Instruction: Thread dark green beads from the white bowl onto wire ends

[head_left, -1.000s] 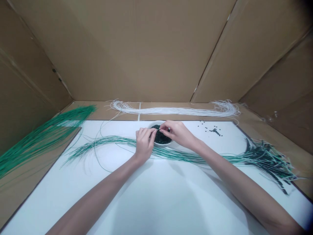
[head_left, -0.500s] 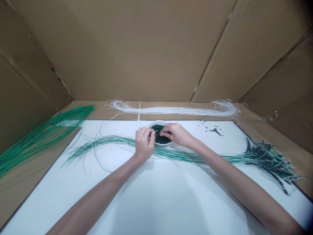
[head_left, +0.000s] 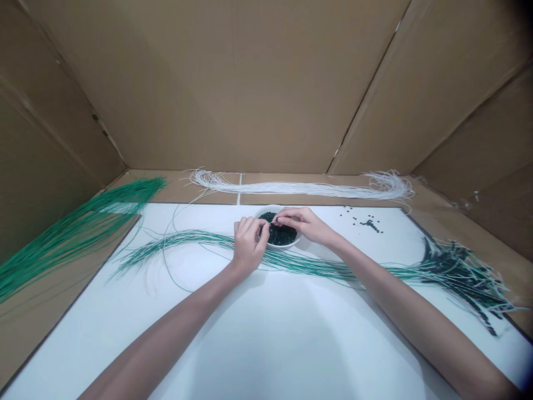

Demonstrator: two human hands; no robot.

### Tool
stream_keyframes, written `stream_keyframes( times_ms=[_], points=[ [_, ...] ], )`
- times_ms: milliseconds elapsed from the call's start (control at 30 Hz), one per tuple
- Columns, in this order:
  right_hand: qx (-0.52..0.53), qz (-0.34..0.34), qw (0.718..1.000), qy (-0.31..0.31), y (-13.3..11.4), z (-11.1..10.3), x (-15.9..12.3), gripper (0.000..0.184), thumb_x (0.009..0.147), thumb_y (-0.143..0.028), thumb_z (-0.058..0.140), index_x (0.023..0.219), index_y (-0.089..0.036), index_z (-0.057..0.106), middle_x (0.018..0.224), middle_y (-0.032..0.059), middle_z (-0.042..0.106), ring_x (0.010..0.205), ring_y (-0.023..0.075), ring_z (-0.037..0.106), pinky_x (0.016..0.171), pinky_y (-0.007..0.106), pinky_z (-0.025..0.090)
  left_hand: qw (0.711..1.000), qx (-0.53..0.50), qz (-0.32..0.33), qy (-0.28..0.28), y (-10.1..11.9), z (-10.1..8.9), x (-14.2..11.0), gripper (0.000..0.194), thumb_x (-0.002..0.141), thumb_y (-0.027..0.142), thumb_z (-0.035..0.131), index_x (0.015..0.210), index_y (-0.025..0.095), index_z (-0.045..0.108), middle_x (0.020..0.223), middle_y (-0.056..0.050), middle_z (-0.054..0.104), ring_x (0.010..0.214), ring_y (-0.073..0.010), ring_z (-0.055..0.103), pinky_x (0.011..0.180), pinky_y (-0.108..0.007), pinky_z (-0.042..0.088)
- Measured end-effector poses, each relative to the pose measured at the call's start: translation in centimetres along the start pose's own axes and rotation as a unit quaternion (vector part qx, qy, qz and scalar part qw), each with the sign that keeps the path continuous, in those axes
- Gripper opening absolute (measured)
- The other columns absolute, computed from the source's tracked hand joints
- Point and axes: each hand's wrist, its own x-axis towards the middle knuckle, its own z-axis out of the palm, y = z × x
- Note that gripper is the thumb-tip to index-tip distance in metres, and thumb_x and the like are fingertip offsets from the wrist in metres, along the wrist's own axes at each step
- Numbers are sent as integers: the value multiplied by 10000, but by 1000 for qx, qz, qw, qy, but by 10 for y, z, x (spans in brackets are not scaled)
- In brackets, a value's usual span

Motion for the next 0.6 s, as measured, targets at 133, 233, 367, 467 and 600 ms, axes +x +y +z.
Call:
stream_keyframes(
  times_ms=[133, 233, 367, 467, 600],
  points=[
    [9, 8, 1000, 1, -3, 0, 0, 211, 784, -267, 491, 818, -123, 642, 847, 65, 630, 815, 154, 578, 783, 284, 420, 1000, -1, 4, -1, 0, 0, 0, 138, 825, 240, 434, 747, 186, 535, 585, 15, 449, 620, -131, 411, 665, -283, 298],
    [12, 11, 1000, 5, -3, 0, 0, 206, 779, -269, 498, 803, -126, 644, 834, 60, 632, 803, 154, 579, 775, 284, 422, 1000, -1, 6, -2, 0, 1, 0, 144, 824, 243, 436, 740, 186, 539, 580, 14, 446, 619, -131, 410, 661, -280, 298],
    [9, 12, 1000, 7, -1, 0, 0, 213, 773, -283, 505, 802, -127, 648, 838, 62, 636, 809, 161, 579, 779, 289, 422, 1000, 0, 7, -2, 0, 1, 0, 144, 826, 240, 434, 748, 183, 541, 586, 14, 449, 619, -128, 406, 662, -276, 299],
    [7, 9, 1000, 11, -2, 1, 0, 219, 771, -289, 508, 806, -126, 650, 833, 64, 636, 805, 161, 579, 773, 286, 423, 1000, 3, 6, -5, 0, 0, 0, 141, 827, 233, 434, 755, 180, 544, 594, 13, 457, 622, -125, 408, 668, -275, 299],
    [1, 12, 1000, 15, -4, 2, 0, 203, 769, -277, 509, 802, -135, 650, 822, 55, 634, 790, 155, 578, 756, 277, 427, 1000, 4, 8, -5, 0, 1, -1, 140, 826, 234, 438, 756, 180, 547, 595, 12, 466, 621, -124, 409, 669, -274, 302]
  ],
)
